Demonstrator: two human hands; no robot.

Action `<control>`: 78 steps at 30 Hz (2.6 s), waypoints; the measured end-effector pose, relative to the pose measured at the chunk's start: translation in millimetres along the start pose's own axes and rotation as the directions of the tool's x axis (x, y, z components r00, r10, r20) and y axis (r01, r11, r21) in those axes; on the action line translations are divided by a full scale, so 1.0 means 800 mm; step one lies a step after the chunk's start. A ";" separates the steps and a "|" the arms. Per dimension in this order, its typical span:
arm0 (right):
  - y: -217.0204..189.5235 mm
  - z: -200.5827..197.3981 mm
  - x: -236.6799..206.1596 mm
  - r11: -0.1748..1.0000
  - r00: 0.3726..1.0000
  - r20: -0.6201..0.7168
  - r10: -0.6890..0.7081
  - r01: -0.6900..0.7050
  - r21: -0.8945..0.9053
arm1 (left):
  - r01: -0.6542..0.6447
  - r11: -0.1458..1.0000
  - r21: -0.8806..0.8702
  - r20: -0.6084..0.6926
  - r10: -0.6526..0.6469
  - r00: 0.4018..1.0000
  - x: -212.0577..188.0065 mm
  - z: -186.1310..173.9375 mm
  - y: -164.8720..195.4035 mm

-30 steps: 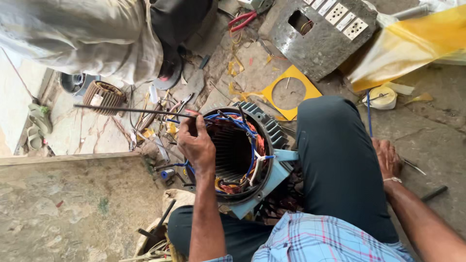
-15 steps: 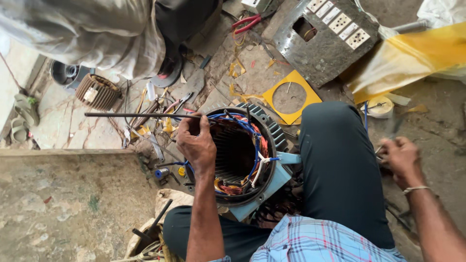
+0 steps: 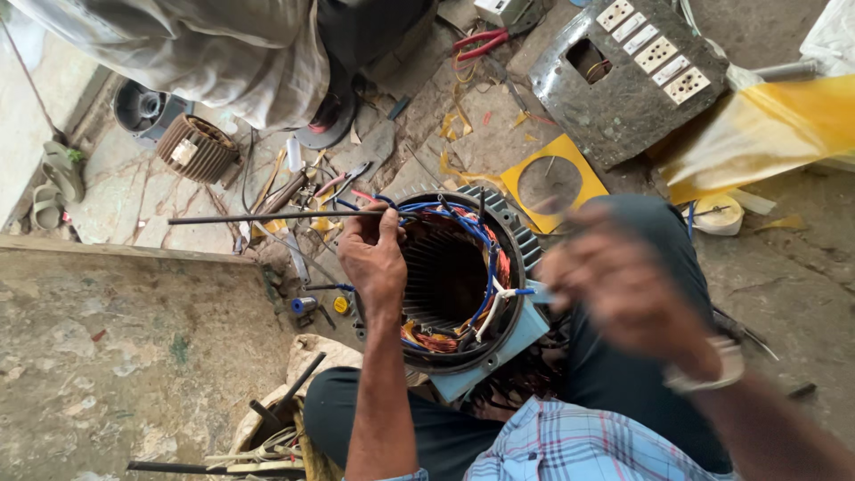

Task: The person is repairing an electric motor by hand, using pliers and a metal rod to adjust and secure the internal wiring. They are sitting on the floor in a workshop environment with tools and materials scattered around.

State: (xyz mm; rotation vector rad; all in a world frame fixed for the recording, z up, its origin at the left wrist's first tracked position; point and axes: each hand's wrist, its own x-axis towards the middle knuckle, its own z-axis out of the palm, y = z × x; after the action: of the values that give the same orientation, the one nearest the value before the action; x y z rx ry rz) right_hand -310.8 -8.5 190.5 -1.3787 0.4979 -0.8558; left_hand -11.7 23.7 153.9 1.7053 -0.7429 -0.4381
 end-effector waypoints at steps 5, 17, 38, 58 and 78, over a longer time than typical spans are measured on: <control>0.031 0.084 0.026 0.932 0.899 0.245 0.364 -0.350 -0.098 | 0.194 0.934 -0.301 0.023 -0.196 0.980 0.007 -0.002 -0.015; 0.069 0.126 0.063 0.775 0.762 0.383 0.521 -0.611 0.161 | 0.247 0.849 -0.468 0.049 -0.254 0.966 0.033 -0.016 -0.056; 0.085 0.153 0.147 0.867 0.885 0.244 0.396 -0.448 0.219 | 0.340 0.927 -0.155 0.104 -0.327 0.939 0.062 -0.025 -0.045; 0.014 0.150 0.122 0.961 0.918 0.291 0.270 -0.276 -0.021 | 0.286 0.918 -0.275 0.051 -0.283 0.958 0.054 -0.028 -0.051; 0.229 -0.119 -0.200 0.095 0.682 -0.536 0.497 -0.657 -0.748 | 0.038 0.999 0.025 -0.126 -0.034 0.991 -0.004 -0.056 -0.013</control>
State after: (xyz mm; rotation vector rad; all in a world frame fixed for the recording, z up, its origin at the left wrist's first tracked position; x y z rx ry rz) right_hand -438.6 47.9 -30.5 -1.8619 1.7540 0.1506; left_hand 17.0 59.5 155.4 1.7566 -0.6301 -0.3432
